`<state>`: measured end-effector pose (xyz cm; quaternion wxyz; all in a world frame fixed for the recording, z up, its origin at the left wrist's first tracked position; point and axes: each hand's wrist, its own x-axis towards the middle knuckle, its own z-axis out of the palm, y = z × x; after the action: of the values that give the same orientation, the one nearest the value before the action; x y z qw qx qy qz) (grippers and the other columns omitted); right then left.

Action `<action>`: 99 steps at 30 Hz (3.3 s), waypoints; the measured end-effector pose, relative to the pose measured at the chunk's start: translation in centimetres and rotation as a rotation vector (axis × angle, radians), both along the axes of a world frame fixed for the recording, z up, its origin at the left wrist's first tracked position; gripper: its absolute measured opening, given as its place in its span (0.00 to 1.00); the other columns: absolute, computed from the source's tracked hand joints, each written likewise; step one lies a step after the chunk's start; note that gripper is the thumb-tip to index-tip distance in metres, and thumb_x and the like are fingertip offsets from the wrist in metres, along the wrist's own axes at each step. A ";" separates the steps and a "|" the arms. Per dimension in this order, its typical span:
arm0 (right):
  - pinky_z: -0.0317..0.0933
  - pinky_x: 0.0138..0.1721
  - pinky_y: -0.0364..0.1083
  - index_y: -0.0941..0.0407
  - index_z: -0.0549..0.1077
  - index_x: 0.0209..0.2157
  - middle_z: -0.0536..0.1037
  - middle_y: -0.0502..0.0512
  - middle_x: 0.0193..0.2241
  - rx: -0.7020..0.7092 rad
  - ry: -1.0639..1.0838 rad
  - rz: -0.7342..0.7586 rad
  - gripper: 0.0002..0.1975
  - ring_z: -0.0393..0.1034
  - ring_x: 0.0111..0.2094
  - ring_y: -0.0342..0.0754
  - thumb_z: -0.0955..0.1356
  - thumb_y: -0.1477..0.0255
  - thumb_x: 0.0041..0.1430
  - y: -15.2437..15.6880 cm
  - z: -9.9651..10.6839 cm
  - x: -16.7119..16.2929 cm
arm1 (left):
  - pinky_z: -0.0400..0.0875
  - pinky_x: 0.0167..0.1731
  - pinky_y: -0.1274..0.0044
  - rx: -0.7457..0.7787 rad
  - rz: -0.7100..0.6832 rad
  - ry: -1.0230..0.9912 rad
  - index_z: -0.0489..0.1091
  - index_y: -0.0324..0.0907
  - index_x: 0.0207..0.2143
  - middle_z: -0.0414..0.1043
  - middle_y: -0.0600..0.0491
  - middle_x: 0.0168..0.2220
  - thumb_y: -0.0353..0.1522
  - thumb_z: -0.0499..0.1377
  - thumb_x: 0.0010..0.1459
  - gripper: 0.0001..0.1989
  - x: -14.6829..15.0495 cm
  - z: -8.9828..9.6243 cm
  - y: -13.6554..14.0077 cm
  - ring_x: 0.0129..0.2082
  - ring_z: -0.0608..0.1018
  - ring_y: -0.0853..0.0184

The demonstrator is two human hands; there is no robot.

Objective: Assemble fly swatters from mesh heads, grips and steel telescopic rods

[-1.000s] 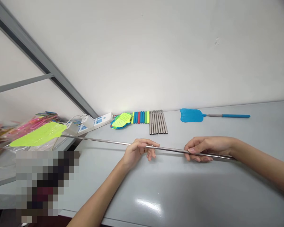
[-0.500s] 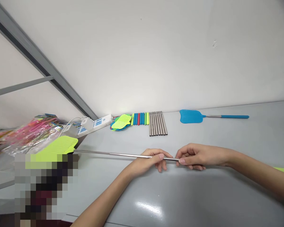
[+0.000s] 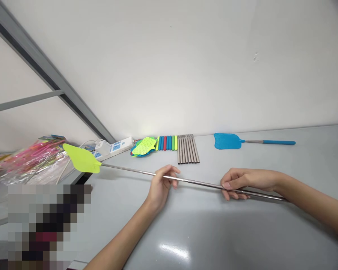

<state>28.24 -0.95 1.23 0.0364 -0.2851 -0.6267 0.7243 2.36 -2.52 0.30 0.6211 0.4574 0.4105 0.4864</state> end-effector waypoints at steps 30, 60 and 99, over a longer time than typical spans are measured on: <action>0.45 0.18 0.38 0.60 0.69 0.35 0.60 0.45 0.18 0.014 -0.115 -0.040 0.13 0.48 0.14 0.34 0.60 0.66 0.57 0.0 -0.2 -0.2 | 0.54 0.14 0.79 -0.253 0.409 -0.369 0.62 0.37 0.18 0.55 0.58 0.13 0.37 0.47 0.53 0.17 -0.1 -1.4 0.4 0.11 0.60 0.74; 0.41 0.15 0.38 0.60 0.70 0.32 0.56 0.42 0.13 -0.084 -0.180 -0.095 0.18 0.45 0.12 0.34 0.61 0.59 0.54 0.0 -1.0 -0.5 | 0.51 0.15 0.82 -0.343 0.270 -0.841 0.55 0.38 0.19 0.42 0.62 0.12 0.31 0.43 0.59 0.16 0.4 -1.7 0.6 0.11 0.51 0.77; 0.31 0.09 0.34 0.60 0.63 0.22 0.53 0.42 0.13 -0.520 -0.145 -0.109 0.12 0.37 0.11 0.32 0.63 0.66 0.52 -1.9 -1.9 -4.0 | 0.46 0.15 0.80 -0.384 0.312 -0.858 0.51 0.40 0.16 0.34 0.63 0.13 0.36 0.46 0.58 0.19 4.1 -2.1 -4.0 0.12 0.43 0.77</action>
<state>24.20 -2.85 -0.63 -0.0441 -0.3692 -0.4047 0.8354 6.51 -6.52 -1.83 0.7269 0.0262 0.2639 0.6335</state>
